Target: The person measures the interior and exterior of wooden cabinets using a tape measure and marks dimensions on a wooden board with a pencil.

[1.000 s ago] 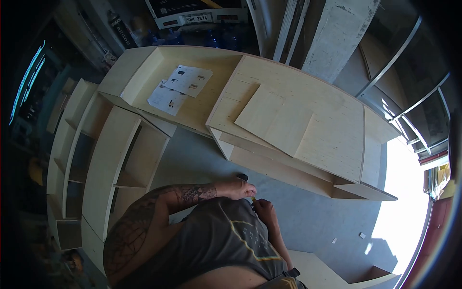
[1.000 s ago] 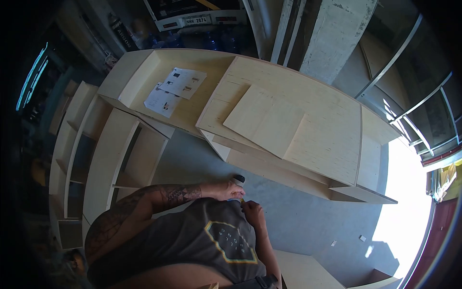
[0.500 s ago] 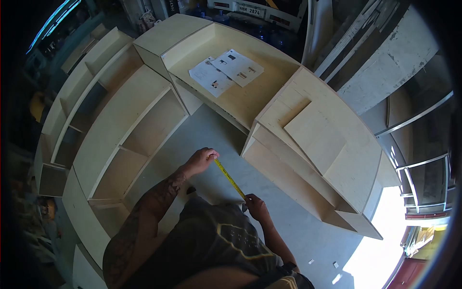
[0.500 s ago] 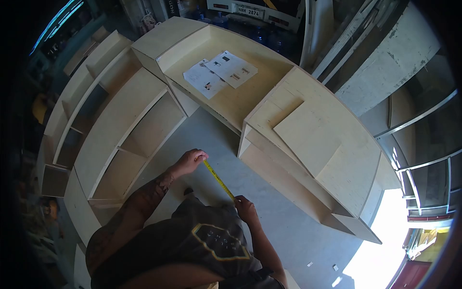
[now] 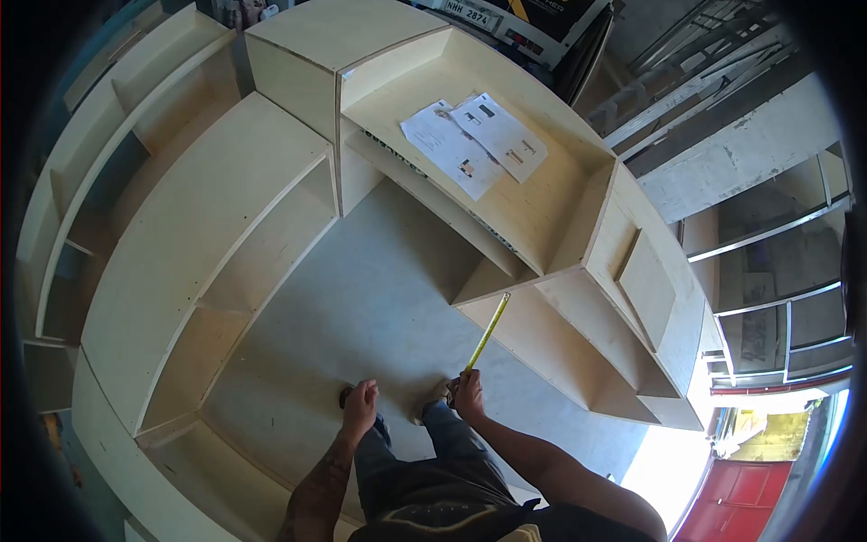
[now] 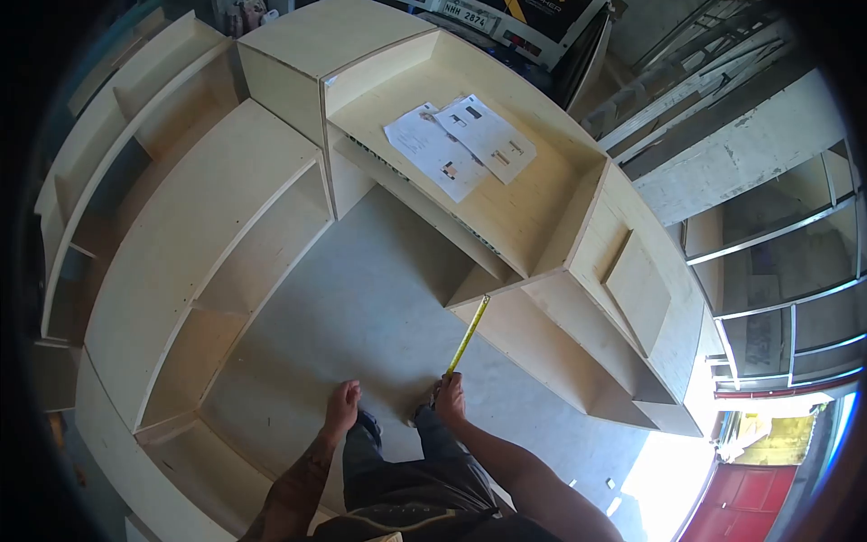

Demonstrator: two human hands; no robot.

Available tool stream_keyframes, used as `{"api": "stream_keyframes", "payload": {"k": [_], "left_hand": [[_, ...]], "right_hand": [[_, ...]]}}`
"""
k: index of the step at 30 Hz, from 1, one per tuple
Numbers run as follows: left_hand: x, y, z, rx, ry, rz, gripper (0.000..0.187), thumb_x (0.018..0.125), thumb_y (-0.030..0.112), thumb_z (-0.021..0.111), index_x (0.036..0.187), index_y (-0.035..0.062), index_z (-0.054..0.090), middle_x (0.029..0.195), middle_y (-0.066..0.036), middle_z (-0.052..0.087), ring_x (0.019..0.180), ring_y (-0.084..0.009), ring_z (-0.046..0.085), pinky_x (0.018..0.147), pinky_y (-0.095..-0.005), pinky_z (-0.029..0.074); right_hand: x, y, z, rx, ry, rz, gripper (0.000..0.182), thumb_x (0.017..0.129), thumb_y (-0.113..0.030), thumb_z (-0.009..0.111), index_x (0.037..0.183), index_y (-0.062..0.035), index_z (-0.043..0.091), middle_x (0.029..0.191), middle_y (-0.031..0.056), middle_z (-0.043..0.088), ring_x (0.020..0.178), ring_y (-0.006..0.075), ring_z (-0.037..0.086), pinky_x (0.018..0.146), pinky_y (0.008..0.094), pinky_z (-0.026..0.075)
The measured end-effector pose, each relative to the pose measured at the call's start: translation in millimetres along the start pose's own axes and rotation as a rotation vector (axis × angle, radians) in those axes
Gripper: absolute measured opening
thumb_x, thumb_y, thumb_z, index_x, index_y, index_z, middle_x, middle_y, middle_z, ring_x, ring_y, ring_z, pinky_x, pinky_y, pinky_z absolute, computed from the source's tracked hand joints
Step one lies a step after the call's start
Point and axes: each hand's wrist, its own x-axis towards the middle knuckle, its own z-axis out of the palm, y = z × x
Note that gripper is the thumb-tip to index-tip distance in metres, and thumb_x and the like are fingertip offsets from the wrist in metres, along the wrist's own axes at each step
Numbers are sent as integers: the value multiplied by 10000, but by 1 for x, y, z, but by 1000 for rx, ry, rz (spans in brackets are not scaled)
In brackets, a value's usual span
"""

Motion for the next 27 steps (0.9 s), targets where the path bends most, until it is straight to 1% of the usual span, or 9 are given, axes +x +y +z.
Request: {"api": "stream_keyframes", "payload": {"k": [2, 6, 8, 12, 16, 17, 19, 24, 27], "left_hand": [[-20, -24, 20, -183, -64, -96, 294, 1089, 223, 581, 1247, -12, 658, 1067, -198, 758, 987, -314, 765, 869, -402, 596], [-18, -41, 61, -292, -177, -147, 306, 1091, 215, 574, 1277, -13, 654, 1050, -192, 762, 982, -305, 770, 876, -394, 594], [1, -59, 90, -415, -160, -93, 317, 1098, 231, 571, 1296, -2, 653, 1054, -194, 762, 972, -307, 768, 876, -394, 590], [39, -61, 112, -411, -230, -1, 311, 1102, 236, 576, 1301, 10, 654, 1085, -202, 756, 971, -300, 763, 859, -398, 586], [51, -68, 153, -463, -227, 44, 304, 1086, 215, 609, 1312, 16, 652, 1061, -184, 743, 933, -292, 739, 808, -395, 579], [49, -68, 156, -492, -269, 53, 305, 1084, 210, 610, 1313, 14, 652, 1057, -181, 743, 920, -297, 734, 800, -394, 578], [41, -72, 166, -517, -335, 49, 310, 1076, 211, 619, 1307, 9, 661, 1043, -182, 744, 885, -312, 727, 784, -401, 577], [15, -96, 196, -507, -433, -31, 305, 1058, 233, 638, 1270, 18, 684, 1041, -199, 751, 896, -357, 741, 799, -433, 587], [16, -91, 197, -376, -391, 101, 267, 1034, 200, 647, 1217, 9, 688, 1077, -222, 750, 938, -410, 732, 822, -492, 592]], "right_hand": [[24, -6, 37, 26, 102, -54, 252, 1138, -310, 430, 1123, -67, 491, 853, 100, 674, 697, 187, 646, 590, 382, 515], [104, -3, 106, 200, 283, -162, 243, 1136, -314, 436, 1125, -77, 488, 867, 94, 663, 687, 187, 611, 611, 376, 511], [145, -15, 127, 238, 370, -151, 241, 1133, -304, 428, 1123, -68, 478, 885, 104, 659, 727, 205, 620, 661, 385, 517], [242, -17, 150, 217, 559, -232, 248, 1126, -297, 419, 1114, -51, 453, 918, 137, 652, 802, 263, 627, 753, 424, 511], [319, -11, 159, -117, 931, -336, 252, 1128, -294, 402, 1103, -45, 435, 953, 165, 646, 840, 302, 642, 769, 457, 511], [331, -12, 156, -147, 938, -341, 252, 1128, -294, 402, 1103, -45, 435, 953, 165, 646, 840, 302, 642, 769, 457, 511], [343, -23, 156, 218, 840, -247, 257, 1132, -293, 395, 1099, -39, 425, 1003, 190, 653, 878, 343, 656, 781, 476, 512], [384, -19, 135, 100, 934, -272, 261, 1137, -273, 365, 1106, -20, 421, 1080, 244, 631, 927, 381, 667, 807, 508, 531], [405, -16, 120, -39, 1029, -312, 267, 1138, -265, 349, 1128, -7, 418, 1100, 265, 617, 952, 389, 672, 806, 518, 549]]}}
